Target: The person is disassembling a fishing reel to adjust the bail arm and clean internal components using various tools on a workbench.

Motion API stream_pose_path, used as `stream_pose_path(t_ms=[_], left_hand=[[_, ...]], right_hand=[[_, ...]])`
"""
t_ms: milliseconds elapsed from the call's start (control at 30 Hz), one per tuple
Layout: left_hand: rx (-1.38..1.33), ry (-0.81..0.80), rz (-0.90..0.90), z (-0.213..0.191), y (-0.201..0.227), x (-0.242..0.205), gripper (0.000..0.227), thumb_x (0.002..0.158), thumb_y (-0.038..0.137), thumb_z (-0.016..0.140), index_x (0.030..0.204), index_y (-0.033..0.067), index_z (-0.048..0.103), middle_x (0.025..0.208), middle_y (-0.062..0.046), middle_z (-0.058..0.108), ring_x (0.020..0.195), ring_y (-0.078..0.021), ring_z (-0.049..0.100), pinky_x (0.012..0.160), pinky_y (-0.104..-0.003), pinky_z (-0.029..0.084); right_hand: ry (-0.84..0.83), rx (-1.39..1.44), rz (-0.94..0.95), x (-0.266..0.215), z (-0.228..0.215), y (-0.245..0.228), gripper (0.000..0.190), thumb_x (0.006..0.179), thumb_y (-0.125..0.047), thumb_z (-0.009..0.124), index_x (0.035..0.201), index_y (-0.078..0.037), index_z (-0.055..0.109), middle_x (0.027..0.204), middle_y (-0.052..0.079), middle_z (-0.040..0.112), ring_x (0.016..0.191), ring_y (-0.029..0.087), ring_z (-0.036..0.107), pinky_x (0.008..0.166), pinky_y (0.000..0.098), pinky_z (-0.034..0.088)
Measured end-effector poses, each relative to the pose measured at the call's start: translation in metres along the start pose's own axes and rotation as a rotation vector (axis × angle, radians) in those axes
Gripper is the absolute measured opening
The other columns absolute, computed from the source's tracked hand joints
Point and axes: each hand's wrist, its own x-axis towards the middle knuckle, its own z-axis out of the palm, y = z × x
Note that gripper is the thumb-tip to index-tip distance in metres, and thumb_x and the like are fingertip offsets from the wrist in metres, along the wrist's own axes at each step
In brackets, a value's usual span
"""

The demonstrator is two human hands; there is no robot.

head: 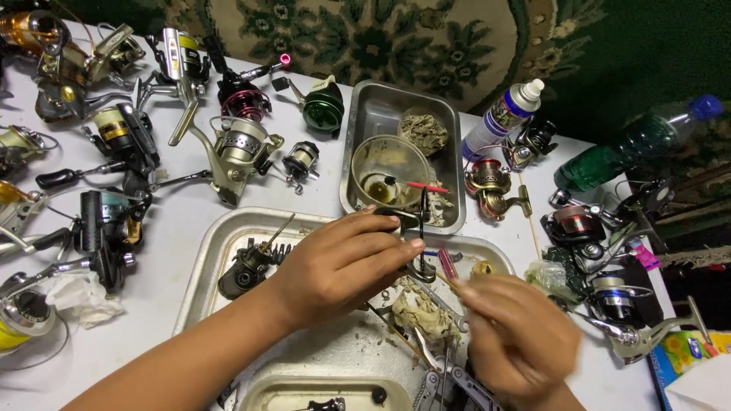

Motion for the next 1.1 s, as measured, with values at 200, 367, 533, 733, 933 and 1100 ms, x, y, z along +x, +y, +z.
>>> stream_pose_path(t_ms=[200,367,533,733,933,1100], left_hand=[[0.011,0.000,-0.010,-0.001,0.000,-0.001,0.033,0.099,0.003,0.073,0.129,-0.0035,0.061,0.114,-0.020,0.074,0.105,-0.0403,0.071,0.101,-0.056,0.060],[0.005,-0.008,-0.013,-0.001,0.001,0.000,0.031,0.101,0.005,0.070,0.129,-0.0032,0.061,0.111,-0.019,0.073,0.106,-0.0401,0.070,0.099,-0.054,0.059],[0.028,0.004,-0.012,0.006,-0.006,-0.008,0.035,0.097,0.002,0.076,0.129,-0.0031,0.061,0.111,-0.021,0.076,0.104,-0.0395,0.072,0.097,-0.053,0.063],[-0.021,-0.033,-0.116,0.008,-0.017,-0.016,0.040,0.095,0.005,0.078,0.131,0.0004,0.060,0.117,-0.021,0.074,0.109,-0.0342,0.073,0.106,-0.045,0.062],[-0.121,0.088,-0.292,-0.006,-0.026,-0.017,0.053,0.097,0.002,0.079,0.141,0.0062,0.050,0.120,-0.013,0.070,0.113,-0.0241,0.071,0.107,-0.032,0.063],[-0.189,0.176,-0.438,-0.010,-0.024,-0.012,0.052,0.094,0.002,0.079,0.136,0.0007,0.050,0.124,-0.018,0.066,0.113,-0.0246,0.070,0.109,-0.029,0.060]], right_hand=[[0.006,-0.030,0.124,0.004,-0.014,-0.024,0.012,0.091,-0.005,0.061,0.098,-0.004,0.070,0.093,0.012,0.077,0.086,0.024,0.082,0.083,0.0318,0.072],[-0.063,-0.025,0.014,0.022,0.007,-0.017,0.012,0.088,0.000,0.064,0.097,0.003,0.071,0.091,0.018,0.077,0.079,0.027,0.080,0.078,0.0338,0.070],[-0.266,0.043,-0.058,-0.015,-0.078,0.044,0.027,0.092,-0.007,0.056,0.118,-0.006,0.064,0.115,0.012,0.076,0.105,0.022,0.080,0.096,0.0324,0.070],[-0.350,0.103,0.361,-0.027,-0.088,-0.009,0.030,0.102,-0.020,0.047,0.118,-0.007,0.068,0.120,0.013,0.075,0.113,0.029,0.074,0.106,0.0412,0.057],[-0.282,-0.164,0.146,-0.014,-0.046,-0.019,0.010,0.081,0.002,0.075,0.091,0.001,0.074,0.092,0.018,0.077,0.082,0.026,0.079,0.078,0.0304,0.067],[-0.564,0.005,0.022,-0.043,-0.034,-0.026,0.010,0.089,-0.006,0.069,0.097,-0.007,0.076,0.093,0.008,0.080,0.086,0.021,0.080,0.082,0.0318,0.071]])
